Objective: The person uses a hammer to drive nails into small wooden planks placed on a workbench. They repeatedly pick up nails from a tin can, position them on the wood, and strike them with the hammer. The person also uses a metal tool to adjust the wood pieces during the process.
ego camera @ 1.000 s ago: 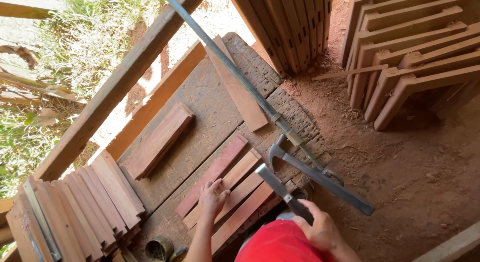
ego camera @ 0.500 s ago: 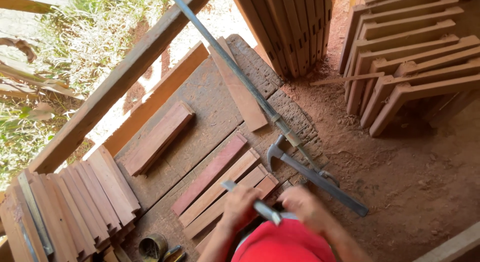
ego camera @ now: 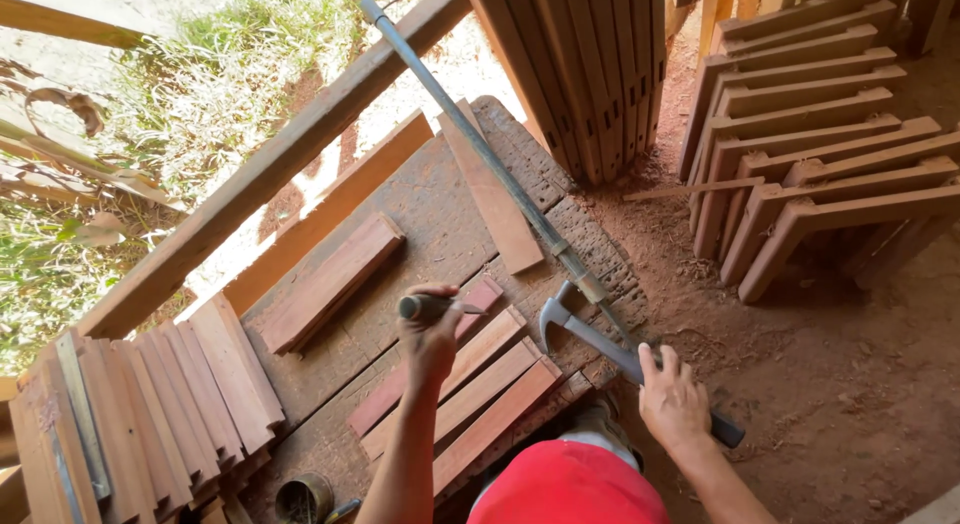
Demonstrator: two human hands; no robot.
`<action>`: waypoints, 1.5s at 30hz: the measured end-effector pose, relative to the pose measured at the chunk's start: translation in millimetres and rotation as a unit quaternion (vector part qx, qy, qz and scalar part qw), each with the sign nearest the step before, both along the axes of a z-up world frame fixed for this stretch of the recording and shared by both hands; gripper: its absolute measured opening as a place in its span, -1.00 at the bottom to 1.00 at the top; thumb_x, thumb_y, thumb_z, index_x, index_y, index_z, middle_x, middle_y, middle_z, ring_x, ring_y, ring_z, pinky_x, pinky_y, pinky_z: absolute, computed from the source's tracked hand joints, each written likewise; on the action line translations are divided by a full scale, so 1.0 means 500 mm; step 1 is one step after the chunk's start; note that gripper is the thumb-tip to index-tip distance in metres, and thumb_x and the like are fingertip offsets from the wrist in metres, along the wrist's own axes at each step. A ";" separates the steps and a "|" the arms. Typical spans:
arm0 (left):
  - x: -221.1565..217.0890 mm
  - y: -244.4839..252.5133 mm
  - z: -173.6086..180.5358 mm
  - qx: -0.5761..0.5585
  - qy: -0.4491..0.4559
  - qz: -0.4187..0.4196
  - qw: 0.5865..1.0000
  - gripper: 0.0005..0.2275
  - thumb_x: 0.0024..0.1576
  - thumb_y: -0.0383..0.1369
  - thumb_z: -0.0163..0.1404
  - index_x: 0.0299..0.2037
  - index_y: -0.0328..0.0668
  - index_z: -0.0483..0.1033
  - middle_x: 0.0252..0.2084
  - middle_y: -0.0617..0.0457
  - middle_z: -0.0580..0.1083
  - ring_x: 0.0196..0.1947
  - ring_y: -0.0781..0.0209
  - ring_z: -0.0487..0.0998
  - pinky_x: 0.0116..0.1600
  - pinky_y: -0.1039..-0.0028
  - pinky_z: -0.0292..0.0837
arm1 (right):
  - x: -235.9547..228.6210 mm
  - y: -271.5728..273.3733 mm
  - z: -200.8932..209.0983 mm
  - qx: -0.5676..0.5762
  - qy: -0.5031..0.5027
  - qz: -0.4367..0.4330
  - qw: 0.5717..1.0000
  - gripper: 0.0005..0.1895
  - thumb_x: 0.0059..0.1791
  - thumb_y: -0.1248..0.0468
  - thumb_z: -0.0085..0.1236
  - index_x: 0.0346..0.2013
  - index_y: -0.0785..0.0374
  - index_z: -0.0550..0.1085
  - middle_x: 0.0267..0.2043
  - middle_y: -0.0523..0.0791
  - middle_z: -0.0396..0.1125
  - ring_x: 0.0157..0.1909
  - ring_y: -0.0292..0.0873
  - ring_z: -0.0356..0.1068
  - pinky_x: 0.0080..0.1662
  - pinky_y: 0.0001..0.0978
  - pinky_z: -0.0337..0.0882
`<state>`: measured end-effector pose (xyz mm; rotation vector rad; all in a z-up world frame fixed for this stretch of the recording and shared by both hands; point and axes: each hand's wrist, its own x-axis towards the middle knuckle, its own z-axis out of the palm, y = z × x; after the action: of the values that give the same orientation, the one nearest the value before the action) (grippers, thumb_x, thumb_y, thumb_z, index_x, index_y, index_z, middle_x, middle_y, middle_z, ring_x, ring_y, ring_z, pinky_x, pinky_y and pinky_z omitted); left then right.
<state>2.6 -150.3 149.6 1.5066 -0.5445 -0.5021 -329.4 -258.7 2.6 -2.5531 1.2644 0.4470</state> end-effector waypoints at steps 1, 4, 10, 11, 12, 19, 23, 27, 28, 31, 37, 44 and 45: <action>0.008 -0.001 -0.039 -0.004 0.028 -0.026 0.999 -0.68 0.01 -0.77 0.05 -0.19 -0.08 0.44 -0.07 -0.03 0.50 -0.17 0.18 0.47 -0.10 0.38 0.58 | 0.010 0.001 0.018 0.014 0.008 0.004 1.000 -0.27 -0.02 0.18 0.05 0.43 0.06 0.08 0.23 0.04 0.16 -0.15 0.01 0.45 -0.20 -0.14 0.60; -0.011 -0.028 -0.048 0.022 0.053 -0.047 0.997 -0.77 0.03 -0.69 0.11 -0.26 -0.13 0.42 -0.13 -0.05 0.52 -0.14 0.09 0.58 -0.05 0.29 0.70 | 0.038 0.009 0.045 0.050 0.006 0.018 0.999 -0.31 -0.02 0.23 -0.01 0.41 0.15 0.10 0.06 0.03 0.31 -0.21 -0.01 0.50 -0.18 -0.14 0.57; -0.019 -0.061 -0.098 0.023 0.060 -0.084 0.994 -0.86 0.10 -0.58 0.16 -0.31 -0.22 0.44 -0.28 -0.09 0.55 -0.29 0.12 0.65 -0.17 0.36 0.71 | 0.013 0.028 0.174 0.320 -0.034 -0.144 0.936 -0.36 0.01 0.18 0.00 0.40 -0.03 0.12 -0.22 -0.19 0.45 -0.34 -0.15 0.47 -0.27 -0.23 0.44; -0.015 -0.067 -0.113 0.023 0.067 -0.088 0.994 -0.87 0.10 -0.57 0.18 -0.33 -0.24 0.45 -0.31 -0.12 0.57 -0.31 0.10 0.68 -0.21 0.37 0.73 | -0.003 0.031 0.212 0.382 -0.055 -0.210 0.898 -0.40 0.00 0.15 0.09 0.35 -0.07 0.23 -0.39 -0.28 0.44 -0.54 -0.30 0.38 -0.49 -0.49 0.31; -0.016 -0.070 -0.115 0.022 0.068 -0.087 0.994 -0.87 0.10 -0.57 0.18 -0.33 -0.24 0.45 -0.31 -0.12 0.57 -0.31 0.10 0.68 -0.21 0.37 0.73 | -0.041 0.054 0.188 0.380 -0.054 -0.209 0.899 -0.40 0.00 0.15 0.09 0.35 -0.07 0.23 -0.39 -0.28 0.44 -0.54 -0.30 0.38 -0.49 -0.49 0.31; -0.036 -0.076 -0.133 0.145 0.041 -0.102 0.983 -0.81 0.09 -0.49 0.20 -0.44 -0.12 0.41 -0.46 0.11 0.45 -0.51 0.30 0.48 -0.36 0.51 0.51 | -0.088 0.096 0.214 0.443 -0.146 -0.287 0.837 -0.42 -0.10 0.14 0.20 0.23 0.08 0.40 -0.12 -0.05 0.65 -0.15 -0.12 0.66 -0.11 -0.28 0.58; -0.041 -0.076 -0.128 0.156 -0.010 -0.095 0.983 -0.79 0.10 -0.47 0.22 -0.47 -0.14 0.40 -0.51 0.14 0.42 -0.56 0.35 0.40 -0.45 0.55 0.41 | -0.067 0.084 0.243 0.410 -0.142 -0.328 0.839 -0.45 -0.07 0.21 0.18 0.24 0.09 0.44 -0.22 -0.01 0.65 -0.27 -0.09 0.60 -0.20 -0.28 0.53; -0.042 -0.075 -0.123 0.152 -0.001 -0.101 0.983 -0.80 0.11 -0.44 0.21 -0.44 -0.13 0.40 -0.49 0.15 0.41 -0.55 0.35 0.40 -0.45 0.55 0.40 | -0.054 0.067 0.233 0.384 -0.193 -0.305 0.850 -0.44 -0.09 0.22 0.17 0.23 0.17 0.42 -0.15 0.01 0.65 -0.24 -0.06 0.65 -0.20 -0.29 0.56; -0.043 -0.077 -0.119 0.168 -0.020 -0.097 0.981 -0.81 0.08 -0.45 0.22 -0.45 -0.13 0.41 -0.48 0.14 0.43 -0.54 0.34 0.41 -0.43 0.55 0.41 | -0.049 0.057 0.231 0.359 -0.214 -0.274 0.866 -0.45 -0.10 0.21 0.18 0.20 0.16 0.43 -0.22 -0.01 0.65 -0.30 -0.07 0.64 -0.24 -0.28 0.55; -0.046 -0.069 -0.155 0.186 -0.061 -0.093 0.976 -0.80 0.05 -0.47 0.21 -0.49 -0.11 0.40 -0.46 0.14 0.43 -0.54 0.34 0.42 -0.46 0.55 0.42 | -0.020 0.032 0.218 0.328 -0.301 -0.184 0.876 -0.55 -0.08 0.24 0.15 0.11 0.21 0.43 -0.45 -0.10 0.54 -0.53 -0.13 0.47 -0.45 -0.30 0.42; -0.045 -0.052 -0.196 0.112 -0.080 -0.100 0.985 -0.81 0.04 -0.55 0.16 -0.48 -0.08 0.39 -0.46 0.15 0.43 -0.53 0.35 0.43 -0.45 0.55 0.42 | 0.092 -0.036 0.353 0.196 -0.464 0.014 0.864 -0.43 0.04 0.23 0.01 0.32 0.33 0.17 -0.35 -0.01 0.39 -0.66 -0.25 0.29 -0.69 -0.44 0.34; -0.040 -0.048 -0.213 0.118 0.037 -0.092 0.988 -0.93 0.07 -0.57 0.00 -0.32 -0.21 0.49 -0.38 0.11 0.42 -0.43 0.37 0.34 -0.33 0.62 0.25 | 0.187 -0.012 0.416 -0.050 -0.546 0.172 0.818 -0.41 0.16 0.18 -0.04 0.46 0.10 0.04 -0.27 -0.14 0.35 -0.53 -0.31 0.16 -0.56 -0.46 0.21; -0.038 -0.048 -0.197 0.115 0.036 -0.094 0.988 -0.93 0.07 -0.57 0.00 -0.32 -0.21 0.49 -0.38 0.11 0.42 -0.43 0.37 0.34 -0.33 0.62 0.25 | 0.197 -0.008 0.396 -0.054 -0.547 0.172 0.818 -0.41 0.16 0.18 -0.04 0.46 0.10 0.04 -0.27 -0.14 0.35 -0.53 -0.31 0.16 -0.56 -0.46 0.21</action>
<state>-16.5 -174.3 51.0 1.6573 -0.5914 -0.7848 -230.7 -262.7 200.7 -2.3818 0.3850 -0.9595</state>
